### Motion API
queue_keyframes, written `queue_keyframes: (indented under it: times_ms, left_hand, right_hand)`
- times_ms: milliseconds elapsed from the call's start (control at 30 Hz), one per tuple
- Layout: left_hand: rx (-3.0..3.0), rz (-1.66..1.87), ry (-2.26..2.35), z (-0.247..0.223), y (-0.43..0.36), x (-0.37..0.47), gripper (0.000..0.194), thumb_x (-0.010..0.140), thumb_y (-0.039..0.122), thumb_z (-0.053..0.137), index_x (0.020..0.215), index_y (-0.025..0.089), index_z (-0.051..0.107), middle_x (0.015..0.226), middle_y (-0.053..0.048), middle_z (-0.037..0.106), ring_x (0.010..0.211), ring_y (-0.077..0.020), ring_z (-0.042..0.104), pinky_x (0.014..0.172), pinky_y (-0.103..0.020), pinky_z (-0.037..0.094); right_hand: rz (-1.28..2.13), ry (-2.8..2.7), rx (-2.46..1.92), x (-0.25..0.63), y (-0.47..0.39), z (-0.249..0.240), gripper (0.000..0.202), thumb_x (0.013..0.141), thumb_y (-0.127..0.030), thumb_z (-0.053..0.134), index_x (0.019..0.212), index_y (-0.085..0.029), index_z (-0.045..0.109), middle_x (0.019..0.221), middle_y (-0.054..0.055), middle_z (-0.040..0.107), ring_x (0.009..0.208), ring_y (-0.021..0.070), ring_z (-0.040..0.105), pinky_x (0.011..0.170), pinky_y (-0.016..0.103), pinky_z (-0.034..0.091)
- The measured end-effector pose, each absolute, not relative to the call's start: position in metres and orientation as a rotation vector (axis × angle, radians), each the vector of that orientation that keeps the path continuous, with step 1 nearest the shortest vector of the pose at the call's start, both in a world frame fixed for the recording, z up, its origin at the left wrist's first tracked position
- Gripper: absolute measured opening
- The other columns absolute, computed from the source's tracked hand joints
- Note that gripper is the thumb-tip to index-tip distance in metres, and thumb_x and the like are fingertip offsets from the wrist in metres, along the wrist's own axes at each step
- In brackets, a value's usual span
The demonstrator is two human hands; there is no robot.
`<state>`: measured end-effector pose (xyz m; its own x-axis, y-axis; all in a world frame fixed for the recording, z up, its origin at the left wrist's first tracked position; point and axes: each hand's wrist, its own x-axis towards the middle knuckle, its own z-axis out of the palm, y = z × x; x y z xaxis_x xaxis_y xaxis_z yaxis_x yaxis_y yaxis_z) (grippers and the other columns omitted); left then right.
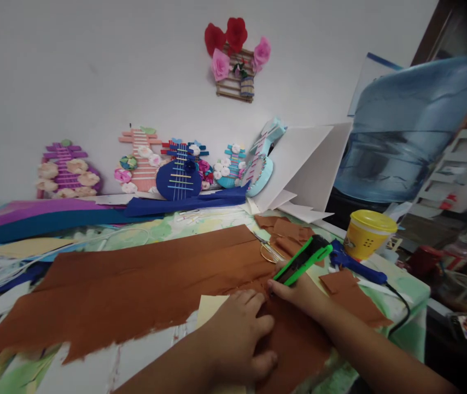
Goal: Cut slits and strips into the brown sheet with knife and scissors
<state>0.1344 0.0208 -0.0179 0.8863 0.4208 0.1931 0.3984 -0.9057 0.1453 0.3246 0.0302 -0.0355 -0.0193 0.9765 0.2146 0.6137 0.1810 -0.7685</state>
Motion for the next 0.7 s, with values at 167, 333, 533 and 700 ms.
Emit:
queue_keyframes:
  times_ms: [167,333,533,700]
  left_hand:
    - [2.959,0.332,0.662,-0.0166,0.0205,0.1338,0.031,0.070,0.046,0.055,0.088,0.020,0.057,0.110,-0.008,0.046,0.099,-0.0257,0.042,0.086,-0.038,0.034]
    - [2.980,0.310,0.635,-0.0147,0.0231,0.1338,0.033,0.070,0.050,0.053,0.086,0.021,0.057,0.104,-0.007,0.048,0.093,-0.0236,0.045,0.083,-0.035,0.036]
    - [2.944,0.339,0.625,-0.0166,0.0213,0.1339,0.034,0.070,0.047,0.054,0.092,0.021,0.056,0.111,-0.005,0.047,0.098,-0.0235,0.042,0.086,-0.036,0.033]
    - [2.929,0.348,0.603,-0.0181,0.0211,0.1345,0.035,0.070,0.045,0.055,0.096,0.021,0.056,0.112,-0.006,0.047,0.100,-0.0247,0.041,0.088,-0.037,0.032]
  right_hand:
    - [0.489,-1.815,-1.553,0.3210,0.0278,-0.0346,0.020,0.066,-0.032,0.052,0.059,-0.019,0.039,0.052,-0.004,0.041,0.051,0.0106,0.041,0.048,0.023,0.033]
    - [0.575,-1.779,-1.545,0.3191,0.0269,-0.0339,0.021,0.065,-0.033,0.052,0.059,-0.019,0.039,0.052,-0.004,0.042,0.049,0.0098,0.039,0.046,0.022,0.033]
    - [0.678,-1.664,-1.473,0.3255,0.0296,-0.0361,0.024,0.067,-0.038,0.053,0.059,-0.018,0.043,0.054,-0.002,0.048,0.053,0.0112,0.044,0.048,0.022,0.037]
    - [0.696,-1.661,-1.458,0.3276,0.0288,-0.0367,0.025,0.070,-0.039,0.052,0.058,-0.017,0.047,0.056,-0.001,0.053,0.055,0.0120,0.047,0.051,0.023,0.040]
